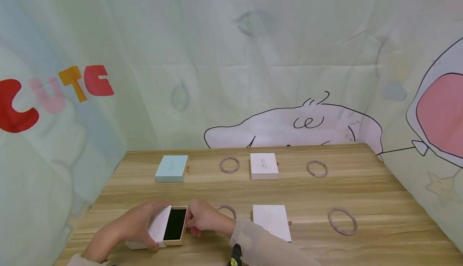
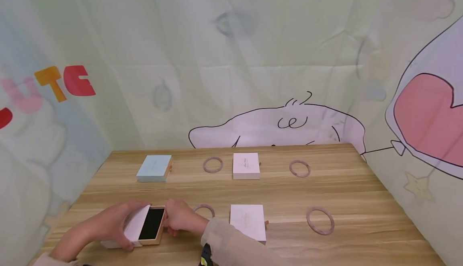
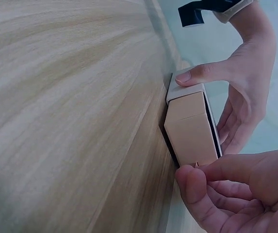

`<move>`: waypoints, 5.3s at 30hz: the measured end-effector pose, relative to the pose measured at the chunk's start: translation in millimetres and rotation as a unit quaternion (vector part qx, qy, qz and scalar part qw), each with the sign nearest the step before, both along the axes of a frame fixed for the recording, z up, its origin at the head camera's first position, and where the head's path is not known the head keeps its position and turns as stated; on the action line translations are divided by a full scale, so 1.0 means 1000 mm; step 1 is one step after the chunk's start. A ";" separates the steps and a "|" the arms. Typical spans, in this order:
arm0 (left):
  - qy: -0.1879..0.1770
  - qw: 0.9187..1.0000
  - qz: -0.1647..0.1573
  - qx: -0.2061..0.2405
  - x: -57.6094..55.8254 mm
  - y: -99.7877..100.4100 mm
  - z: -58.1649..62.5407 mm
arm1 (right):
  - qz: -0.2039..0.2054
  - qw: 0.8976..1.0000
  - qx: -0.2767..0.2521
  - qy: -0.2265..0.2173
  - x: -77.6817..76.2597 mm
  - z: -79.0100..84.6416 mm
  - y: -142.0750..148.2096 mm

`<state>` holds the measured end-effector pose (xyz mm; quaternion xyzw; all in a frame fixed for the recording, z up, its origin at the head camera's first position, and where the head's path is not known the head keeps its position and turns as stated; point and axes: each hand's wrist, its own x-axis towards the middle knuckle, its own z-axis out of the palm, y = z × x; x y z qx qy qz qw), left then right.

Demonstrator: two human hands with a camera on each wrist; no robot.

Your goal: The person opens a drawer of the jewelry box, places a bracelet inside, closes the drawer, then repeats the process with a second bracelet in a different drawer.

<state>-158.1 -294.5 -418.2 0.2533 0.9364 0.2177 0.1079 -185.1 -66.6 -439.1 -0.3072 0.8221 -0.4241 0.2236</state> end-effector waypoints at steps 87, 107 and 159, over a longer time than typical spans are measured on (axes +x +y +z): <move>0.018 1.000 -0.003 -0.010 0.000 0.000 -0.001 | -0.028 0.999 0.027 -0.005 0.001 0.004 0.019; 0.020 1.000 -0.005 -0.012 -0.001 -0.001 -0.002 | -0.036 0.999 0.025 -0.010 0.000 0.003 0.020; 0.021 1.000 0.002 -0.017 0.001 0.000 -0.002 | -0.022 0.932 0.287 0.218 0.002 0.027 0.046</move>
